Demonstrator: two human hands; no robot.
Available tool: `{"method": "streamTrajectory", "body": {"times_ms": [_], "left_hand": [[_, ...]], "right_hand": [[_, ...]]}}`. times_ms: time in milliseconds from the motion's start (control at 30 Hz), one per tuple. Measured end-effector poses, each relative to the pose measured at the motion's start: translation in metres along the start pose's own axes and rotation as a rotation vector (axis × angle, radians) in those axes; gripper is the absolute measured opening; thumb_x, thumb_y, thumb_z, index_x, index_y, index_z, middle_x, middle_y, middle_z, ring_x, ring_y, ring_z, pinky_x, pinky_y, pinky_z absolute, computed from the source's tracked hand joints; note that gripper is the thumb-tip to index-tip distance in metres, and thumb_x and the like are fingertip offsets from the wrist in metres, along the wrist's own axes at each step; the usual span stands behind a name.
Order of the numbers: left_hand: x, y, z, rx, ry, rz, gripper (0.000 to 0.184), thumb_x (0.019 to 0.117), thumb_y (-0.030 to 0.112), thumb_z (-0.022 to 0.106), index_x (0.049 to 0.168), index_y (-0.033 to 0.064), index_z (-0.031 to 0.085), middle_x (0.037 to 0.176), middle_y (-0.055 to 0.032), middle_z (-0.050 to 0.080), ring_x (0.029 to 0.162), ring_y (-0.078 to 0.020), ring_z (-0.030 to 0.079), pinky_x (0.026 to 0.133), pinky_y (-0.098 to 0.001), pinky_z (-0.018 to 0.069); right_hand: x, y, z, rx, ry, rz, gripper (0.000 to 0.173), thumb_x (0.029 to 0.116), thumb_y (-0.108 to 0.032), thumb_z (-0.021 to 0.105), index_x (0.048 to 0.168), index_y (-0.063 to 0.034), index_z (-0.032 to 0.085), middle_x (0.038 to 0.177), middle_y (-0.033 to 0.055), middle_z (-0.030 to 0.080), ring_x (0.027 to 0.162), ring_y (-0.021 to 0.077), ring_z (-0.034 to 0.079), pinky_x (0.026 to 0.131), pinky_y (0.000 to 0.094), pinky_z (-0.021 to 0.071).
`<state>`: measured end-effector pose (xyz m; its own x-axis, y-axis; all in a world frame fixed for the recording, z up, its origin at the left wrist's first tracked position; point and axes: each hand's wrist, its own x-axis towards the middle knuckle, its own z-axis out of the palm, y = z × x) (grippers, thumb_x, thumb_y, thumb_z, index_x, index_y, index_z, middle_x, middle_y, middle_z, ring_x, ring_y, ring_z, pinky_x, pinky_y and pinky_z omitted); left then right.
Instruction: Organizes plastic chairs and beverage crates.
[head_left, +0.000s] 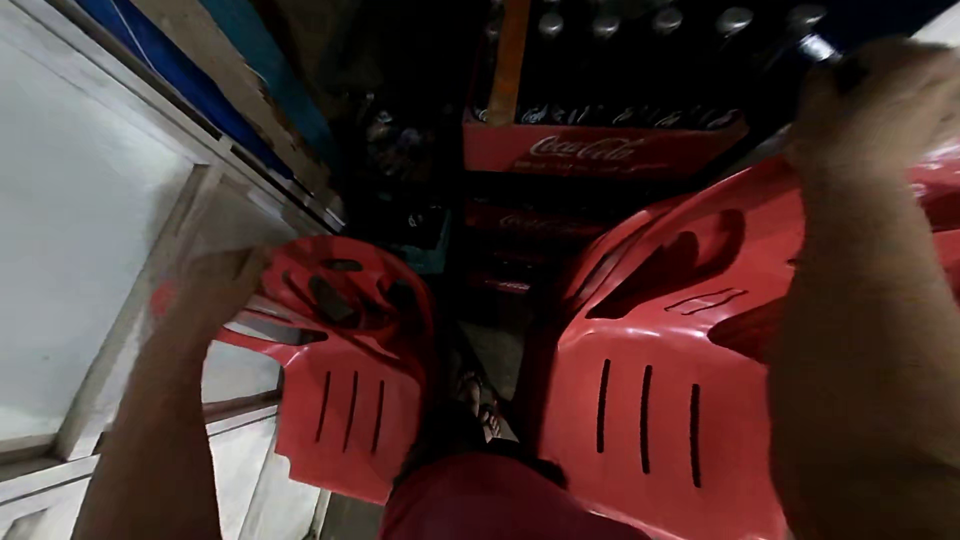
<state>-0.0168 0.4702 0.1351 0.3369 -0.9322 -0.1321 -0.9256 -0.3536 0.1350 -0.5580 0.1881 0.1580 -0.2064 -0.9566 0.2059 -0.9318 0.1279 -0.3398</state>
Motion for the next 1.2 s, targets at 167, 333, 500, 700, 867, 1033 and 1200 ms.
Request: {"method": "streamTrajectory", "body": {"times_ms": [167, 333, 500, 700, 867, 1033, 1200], "left_hand": [[-0.027, 0.011, 0.018, 0.041, 0.104, 0.043, 0.056, 0.1114, 0.037, 0.035, 0.093, -0.0033, 0.070, 0.076, -0.0247, 0.066, 0.075, -0.0487, 0.066, 0.068, -0.0711, 0.0466], [-0.056, 0.008, 0.014, 0.015, 0.084, -0.013, 0.051, 0.1112, 0.032, 0.038, 0.095, -0.0035, 0.071, 0.072, -0.0222, 0.066, 0.070, -0.0448, 0.066, 0.069, -0.0690, 0.0470], [-0.086, -0.006, 0.023, -0.001, 0.183, -0.010, 0.067, 0.1071, 0.047, 0.027, 0.096, -0.0007, 0.072, 0.072, -0.0219, 0.065, 0.072, -0.0457, 0.066, 0.071, -0.0706, 0.0460], [-0.127, -0.036, 0.034, 0.031, 0.274, -0.025, 0.067, 0.1083, 0.048, 0.022, 0.109, 0.0057, 0.075, 0.079, -0.0226, 0.069, 0.077, -0.0451, 0.066, 0.078, -0.0674, 0.0461], [-0.123, -0.043, 0.035, 0.013, 0.309, -0.004, 0.068, 0.1075, 0.048, 0.024, 0.107, 0.0031, 0.075, 0.076, -0.0214, 0.067, 0.072, -0.0431, 0.065, 0.075, -0.0659, 0.0467], [-0.089, -0.022, 0.039, 0.008, 0.140, 0.011, 0.061, 0.1083, 0.042, 0.030, 0.118, -0.0009, 0.071, 0.100, -0.0299, 0.071, 0.101, -0.0548, 0.065, 0.092, -0.0735, 0.0433], [-0.042, -0.008, 0.065, -0.031, 0.107, 0.191, 0.058, 0.1085, 0.041, 0.032, 0.113, 0.0014, 0.074, 0.094, -0.0245, 0.073, 0.094, -0.0490, 0.069, 0.085, -0.0691, 0.0491]], "right_hand": [[0.000, 0.000, 0.005, 0.021, 0.014, -0.002, 0.052, 0.1037, -0.041, 0.041, 0.131, -0.0018, 0.061, 0.136, 0.0358, 0.056, 0.130, 0.0571, 0.049, 0.098, 0.0793, 0.0322], [0.004, 0.005, 0.006, 0.034, 0.019, -0.015, 0.053, 0.1044, -0.043, 0.041, 0.133, -0.0016, 0.060, 0.137, 0.0367, 0.055, 0.132, 0.0580, 0.047, 0.100, 0.0799, 0.0306], [0.005, 0.008, 0.009, 0.036, 0.025, -0.034, 0.052, 0.1050, -0.040, 0.039, 0.133, -0.0012, 0.059, 0.136, 0.0347, 0.057, 0.131, 0.0554, 0.049, 0.101, 0.0777, 0.0336], [0.008, 0.008, 0.010, 0.052, 0.038, -0.034, 0.053, 0.1045, -0.043, 0.039, 0.128, -0.0002, 0.061, 0.132, 0.0350, 0.059, 0.128, 0.0549, 0.052, 0.099, 0.0772, 0.0351], [0.013, 0.016, 0.013, 0.064, 0.026, -0.014, 0.052, 0.1051, -0.043, 0.039, 0.134, -0.0042, 0.060, 0.135, 0.0339, 0.058, 0.128, 0.0539, 0.053, 0.098, 0.0776, 0.0365], [0.017, 0.024, 0.018, 0.075, 0.036, -0.024, 0.053, 0.1053, -0.043, 0.040, 0.133, -0.0012, 0.059, 0.133, 0.0361, 0.057, 0.126, 0.0566, 0.053, 0.094, 0.0799, 0.0369], [0.024, 0.029, 0.022, 0.072, 0.043, -0.017, 0.053, 0.1054, -0.042, 0.041, 0.132, 0.0010, 0.059, 0.131, 0.0369, 0.058, 0.124, 0.0577, 0.054, 0.095, 0.0800, 0.0375]]}}
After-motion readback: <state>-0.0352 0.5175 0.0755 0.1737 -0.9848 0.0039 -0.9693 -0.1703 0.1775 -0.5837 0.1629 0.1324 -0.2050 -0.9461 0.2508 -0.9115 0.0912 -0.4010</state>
